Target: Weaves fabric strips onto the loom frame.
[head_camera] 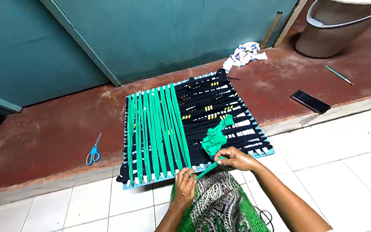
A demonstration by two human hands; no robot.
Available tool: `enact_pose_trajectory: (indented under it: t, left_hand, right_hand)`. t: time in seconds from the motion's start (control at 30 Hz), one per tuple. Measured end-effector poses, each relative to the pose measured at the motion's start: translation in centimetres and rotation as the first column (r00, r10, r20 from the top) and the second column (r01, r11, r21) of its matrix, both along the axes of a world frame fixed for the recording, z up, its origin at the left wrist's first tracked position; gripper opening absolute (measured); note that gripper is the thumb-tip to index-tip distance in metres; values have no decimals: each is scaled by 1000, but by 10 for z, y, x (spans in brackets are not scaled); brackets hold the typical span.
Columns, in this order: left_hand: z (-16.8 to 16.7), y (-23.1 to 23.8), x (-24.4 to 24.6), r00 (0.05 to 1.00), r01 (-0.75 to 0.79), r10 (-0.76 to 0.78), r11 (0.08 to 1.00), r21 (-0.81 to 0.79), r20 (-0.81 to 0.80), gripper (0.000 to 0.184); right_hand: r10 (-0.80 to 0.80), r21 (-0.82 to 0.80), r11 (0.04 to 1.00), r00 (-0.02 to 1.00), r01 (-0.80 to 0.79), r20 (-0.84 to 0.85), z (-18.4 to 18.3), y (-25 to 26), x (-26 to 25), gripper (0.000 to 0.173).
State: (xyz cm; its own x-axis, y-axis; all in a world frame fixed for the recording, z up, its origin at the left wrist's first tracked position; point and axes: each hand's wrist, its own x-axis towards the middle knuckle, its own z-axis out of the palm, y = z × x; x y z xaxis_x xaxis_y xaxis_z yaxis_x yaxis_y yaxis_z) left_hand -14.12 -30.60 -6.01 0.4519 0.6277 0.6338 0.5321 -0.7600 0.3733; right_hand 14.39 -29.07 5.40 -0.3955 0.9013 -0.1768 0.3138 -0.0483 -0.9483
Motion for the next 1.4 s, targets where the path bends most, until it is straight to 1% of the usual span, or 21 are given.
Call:
enact_pose_trajectory:
  t: [0.1, 0.23, 0.4, 0.5, 0.6, 0.8, 0.93, 1.07, 1.13, 1.2, 1.23, 1.3, 1.37, 1.4]
  left_hand:
    - [-7, -15, 1, 997, -81, 81, 997, 21, -13, 26]
    - [-13, -23, 7, 994, -110, 111, 993, 30, -14, 22]
    - [-18, -21, 17, 992, -120, 120, 993, 16, -40, 24]
    - [-18, -20, 25, 981, -177, 174, 984, -32, -91, 27]
    - [-15, -19, 32, 960, -238, 224, 969, -69, -169, 24]
    - [-14, -16, 38, 928, -295, 290, 955, 14, -233, 22]
    - [-8, -11, 39, 912, -300, 301, 953, 48, -277, 27]
    - [-8, -7, 39, 917, -267, 277, 961, 74, -287, 30]
    - [-7, -9, 35, 935, -219, 217, 975, 25, -281, 31]
    - [2, -10, 33, 954, -151, 127, 986, -70, -271, 28]
    - [9, -7, 31, 966, -117, 82, 984, -132, -246, 25]
    - [22, 17, 30, 985, -98, 72, 982, -163, -155, 21]
    - [41, 62, 32, 990, -127, 115, 977, -171, -78, 24]
    - [48, 92, 33, 988, -151, 143, 979, -136, -62, 25]
  right_hand:
    - [25, 44, 999, 997, -28, 73, -5, 11, -9, 15]
    - [20, 44, 999, 991, -26, 129, -8, 24, -21, 16]
    - [-86, 147, 988, 974, 56, 209, -27, 43, -35, 20]
    - [-168, 185, 975, 946, 119, 277, -36, 55, -41, 22]
    - [-205, 217, 966, 925, 139, 319, -44, 67, -46, 24]
    - [-268, 276, 943, 915, 185, 303, -50, 85, -56, 24]
    - [-360, 319, 909, 890, 266, 281, -48, 102, -54, 23]
    - [-411, 288, 902, 845, 322, 342, -50, 121, -45, 24]
    - [-434, 264, 896, 825, 356, 362, -53, 128, -42, 25]
    - [-457, 256, 887, 815, 385, 357, -54, 137, -37, 25]
    - [-456, 254, 887, 818, 385, 351, -54, 141, -34, 24]
    - [-424, 246, 902, 838, 355, 345, -54, 148, -30, 24]
    - [-354, 230, 929, 874, 289, 333, -54, 154, -26, 24]
    - [-314, 218, 943, 892, 252, 326, -55, 157, -25, 24]
